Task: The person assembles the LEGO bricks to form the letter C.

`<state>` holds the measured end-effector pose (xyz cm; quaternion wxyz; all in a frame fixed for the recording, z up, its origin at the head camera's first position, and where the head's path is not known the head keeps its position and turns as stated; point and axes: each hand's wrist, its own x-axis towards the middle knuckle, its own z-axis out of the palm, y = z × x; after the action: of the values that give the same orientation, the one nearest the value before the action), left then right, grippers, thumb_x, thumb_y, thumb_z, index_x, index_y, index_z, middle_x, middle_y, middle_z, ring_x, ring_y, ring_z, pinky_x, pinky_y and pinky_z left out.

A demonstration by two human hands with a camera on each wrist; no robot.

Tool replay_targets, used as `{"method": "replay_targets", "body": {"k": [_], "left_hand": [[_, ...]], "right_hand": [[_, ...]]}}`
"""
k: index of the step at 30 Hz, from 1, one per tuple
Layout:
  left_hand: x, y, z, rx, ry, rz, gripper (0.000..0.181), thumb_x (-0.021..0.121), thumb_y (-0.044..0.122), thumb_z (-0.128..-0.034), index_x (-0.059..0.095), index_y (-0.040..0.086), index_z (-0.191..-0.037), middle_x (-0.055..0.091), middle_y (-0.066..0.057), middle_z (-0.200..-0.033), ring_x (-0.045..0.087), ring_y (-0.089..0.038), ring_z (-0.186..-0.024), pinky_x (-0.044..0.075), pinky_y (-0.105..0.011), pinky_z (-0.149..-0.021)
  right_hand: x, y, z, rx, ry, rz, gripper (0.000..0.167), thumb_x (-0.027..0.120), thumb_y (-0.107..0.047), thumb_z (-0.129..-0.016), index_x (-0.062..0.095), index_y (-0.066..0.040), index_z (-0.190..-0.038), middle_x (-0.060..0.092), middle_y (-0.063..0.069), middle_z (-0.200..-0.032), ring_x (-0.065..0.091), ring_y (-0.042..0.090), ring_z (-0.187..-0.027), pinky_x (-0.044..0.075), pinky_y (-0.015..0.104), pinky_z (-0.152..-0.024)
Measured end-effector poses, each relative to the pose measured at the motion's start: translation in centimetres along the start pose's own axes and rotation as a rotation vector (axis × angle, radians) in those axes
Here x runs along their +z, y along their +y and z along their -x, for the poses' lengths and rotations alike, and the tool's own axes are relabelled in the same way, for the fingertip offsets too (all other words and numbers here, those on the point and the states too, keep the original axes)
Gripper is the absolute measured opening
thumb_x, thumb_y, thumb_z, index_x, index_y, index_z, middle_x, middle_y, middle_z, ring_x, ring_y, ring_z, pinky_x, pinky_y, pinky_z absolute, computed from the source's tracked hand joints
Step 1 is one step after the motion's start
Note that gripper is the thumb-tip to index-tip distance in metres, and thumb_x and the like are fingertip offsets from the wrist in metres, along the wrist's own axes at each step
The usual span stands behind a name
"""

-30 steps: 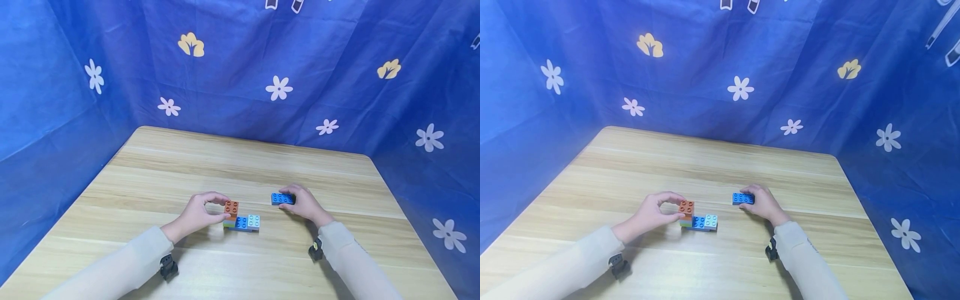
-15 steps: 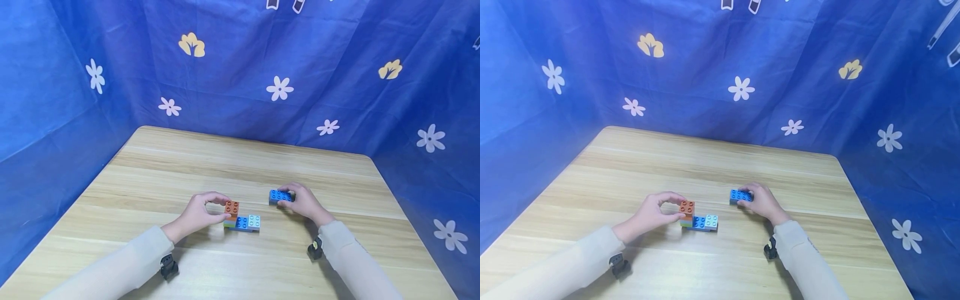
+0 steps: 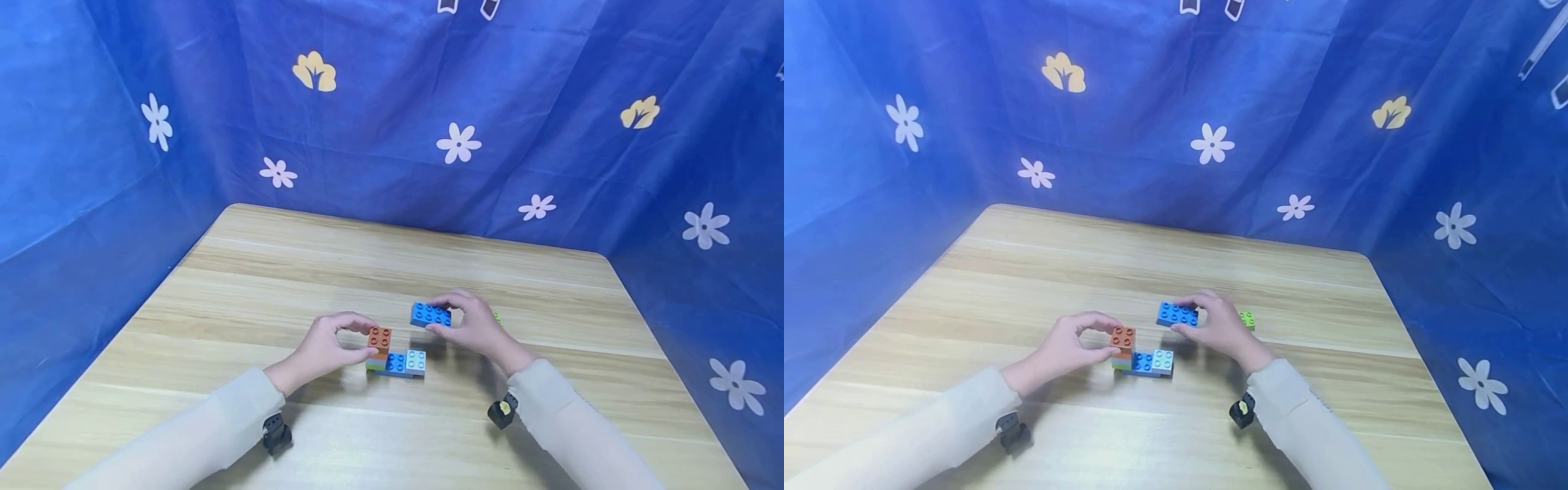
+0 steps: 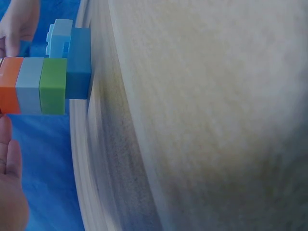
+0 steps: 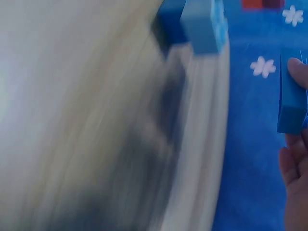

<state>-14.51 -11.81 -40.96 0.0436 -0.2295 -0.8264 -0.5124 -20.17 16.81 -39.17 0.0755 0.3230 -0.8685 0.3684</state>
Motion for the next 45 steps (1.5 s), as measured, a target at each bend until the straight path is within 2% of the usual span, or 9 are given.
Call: {"method": "replay_targets", "body": {"k": [3, 7, 14, 22, 29, 39, 45], "left_hand": [[0.0, 0.1, 0.0, 0.006, 0.004, 0.010, 0.035, 0.083, 0.016, -0.0737, 0.069, 0.012, -0.106, 0.068, 0.004, -0.102, 0.063, -0.016, -0.095, 0.045, -0.046, -0.092], [-0.1, 0.1, 0.0, 0.024, 0.013, 0.013, 0.035, 0.083, 0.016, -0.0735, 0.069, 0.010, -0.105, 0.069, 0.002, -0.101, 0.064, -0.019, -0.094, 0.045, -0.047, -0.091], [-0.1, -0.1, 0.0, 0.050, 0.011, -0.009, 0.033, 0.083, 0.018, -0.0742, 0.070, 0.013, -0.104, 0.069, 0.007, -0.099, 0.064, -0.013, -0.092, 0.047, -0.046, -0.090], [0.0, -0.4, 0.0, 0.062, 0.016, -0.011, 0.032, 0.083, 0.017, -0.0744, 0.070, 0.013, -0.103, 0.069, 0.007, -0.099, 0.063, -0.012, -0.092, 0.048, -0.047, -0.088], [0.1, -0.5, 0.0, 0.059, 0.014, -0.014, 0.032, 0.083, 0.018, -0.0745, 0.070, 0.013, -0.104, 0.069, 0.007, -0.099, 0.063, -0.012, -0.092, 0.047, -0.046, -0.089], [0.1, -0.5, 0.0, 0.070, 0.013, -0.012, 0.033, 0.083, 0.017, -0.0746, 0.069, 0.013, -0.104, 0.069, 0.007, -0.100, 0.063, -0.012, -0.093, 0.047, -0.046, -0.089], [0.0, -0.6, 0.0, 0.061, 0.004, -0.014, 0.033, 0.083, 0.017, -0.0745, 0.069, 0.014, -0.105, 0.068, 0.008, -0.100, 0.063, -0.011, -0.093, 0.047, -0.046, -0.089]], "right_hand": [[0.4, -1.4, -0.3, -0.065, 0.008, -0.031, 0.040, 0.084, -0.022, -0.072, 0.070, -0.011, -0.108, 0.066, -0.003, -0.102, 0.058, 0.012, -0.092, 0.051, 0.033, -0.081], [0.8, -2.8, -0.5, -0.135, 0.004, -0.090, 0.039, 0.085, -0.021, -0.072, 0.070, -0.012, -0.107, 0.065, -0.004, -0.101, 0.058, 0.010, -0.089, 0.052, 0.033, -0.078], [1.5, -4.2, -0.6, -0.198, -0.050, -0.125, 0.037, 0.084, -0.020, -0.073, 0.071, -0.011, -0.107, 0.064, -0.004, -0.098, 0.058, 0.010, -0.086, 0.051, 0.027, -0.074], [1.4, -4.9, -0.7, -0.150, -0.097, -0.107, 0.036, 0.083, -0.022, -0.074, 0.071, -0.013, -0.107, 0.064, -0.006, -0.100, 0.057, 0.009, -0.087, 0.051, 0.028, -0.075], [1.3, -5.3, -0.9, -0.120, -0.136, -0.104, 0.034, 0.082, -0.024, -0.075, 0.072, -0.013, -0.106, 0.062, -0.005, -0.096, 0.055, 0.009, -0.081, 0.052, 0.039, -0.067], [1.0, -6.1, -0.9, -0.054, -0.145, -0.049, 0.033, 0.085, -0.023, -0.072, 0.074, -0.012, -0.101, 0.058, -0.009, -0.083, 0.052, 0.007, -0.074, 0.049, 0.025, -0.062], [1.0, -6.3, -0.9, -0.045, -0.157, -0.044, 0.034, 0.085, -0.022, -0.071, 0.074, -0.011, -0.101, 0.057, -0.008, -0.081, 0.052, 0.014, -0.069, 0.045, 0.021, -0.055]]}}
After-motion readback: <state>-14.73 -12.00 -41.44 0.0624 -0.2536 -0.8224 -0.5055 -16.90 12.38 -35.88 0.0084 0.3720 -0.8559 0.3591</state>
